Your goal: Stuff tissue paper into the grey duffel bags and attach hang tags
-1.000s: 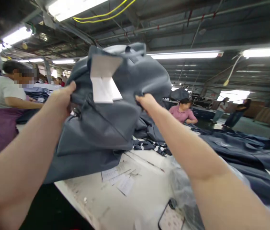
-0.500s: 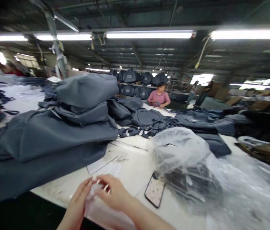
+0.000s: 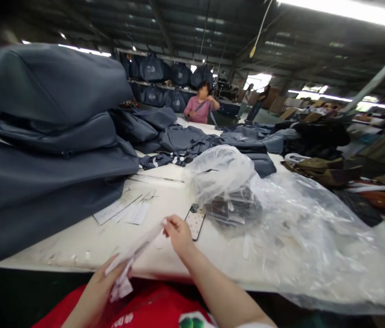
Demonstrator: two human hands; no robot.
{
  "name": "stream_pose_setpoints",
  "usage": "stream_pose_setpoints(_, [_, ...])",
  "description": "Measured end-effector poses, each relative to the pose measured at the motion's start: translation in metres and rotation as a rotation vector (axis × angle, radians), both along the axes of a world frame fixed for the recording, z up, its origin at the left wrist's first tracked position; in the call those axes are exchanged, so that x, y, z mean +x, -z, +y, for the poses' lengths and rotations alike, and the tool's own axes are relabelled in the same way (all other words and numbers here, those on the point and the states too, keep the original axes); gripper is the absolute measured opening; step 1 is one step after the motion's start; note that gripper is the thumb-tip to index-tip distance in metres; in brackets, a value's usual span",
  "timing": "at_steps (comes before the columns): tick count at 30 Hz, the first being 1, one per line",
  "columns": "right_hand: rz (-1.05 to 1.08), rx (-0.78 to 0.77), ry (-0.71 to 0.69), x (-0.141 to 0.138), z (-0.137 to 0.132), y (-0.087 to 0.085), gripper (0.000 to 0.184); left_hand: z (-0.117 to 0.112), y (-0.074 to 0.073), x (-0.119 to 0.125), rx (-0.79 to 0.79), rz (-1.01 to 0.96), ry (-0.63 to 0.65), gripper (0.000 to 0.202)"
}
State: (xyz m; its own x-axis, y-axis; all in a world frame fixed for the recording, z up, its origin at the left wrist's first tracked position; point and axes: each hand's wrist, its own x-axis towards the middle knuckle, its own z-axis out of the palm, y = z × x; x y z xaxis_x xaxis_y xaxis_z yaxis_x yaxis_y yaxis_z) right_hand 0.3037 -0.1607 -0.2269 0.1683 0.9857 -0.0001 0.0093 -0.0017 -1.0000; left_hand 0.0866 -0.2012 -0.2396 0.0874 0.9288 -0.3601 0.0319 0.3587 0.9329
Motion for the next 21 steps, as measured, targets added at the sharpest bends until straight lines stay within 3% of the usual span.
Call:
stream_pose_setpoints(2, [0.241, 0.012, 0.127, 0.008, 0.011, -0.008, 0.019, 0.006, -0.004, 0.0, -0.023, -0.069, 0.001, 0.049])
stream_pose_setpoints(5, [0.548, -0.033, 0.157, 0.014, 0.019, -0.013, 0.024, 0.011, -0.007, 0.001, -0.047, -0.103, 0.064, 0.053])
stream_pose_setpoints(10, [0.665, -0.048, 0.067, 0.012, 0.019, -0.024, 0.034, 0.01, -0.012, 0.005, -0.044, -0.096, 0.051, 0.054])
stream_pose_setpoints(14, [0.375, -0.036, -0.322, -0.017, -0.007, -0.025, 0.049, 0.006, -0.01, 0.005, 0.033, -0.009, 0.145, 0.042])
stream_pose_setpoints(17, [0.015, -0.033, -0.648, -0.044, -0.031, -0.017, 0.035, 0.0, -0.001, 0.007, 0.137, 0.117, 0.191, 0.029])
stream_pose_setpoints(19, [-0.18, -0.056, -0.714, -0.052, -0.035, -0.01, 0.024, -0.004, 0.006, 0.009, 0.181, 0.159, 0.209, 0.026])
stream_pose_setpoints(21, [-0.254, -0.097, -0.645, -0.047, -0.023, -0.009, 0.024, -0.004, 0.01, 0.009, 0.186, 0.159, 0.272, 0.03])
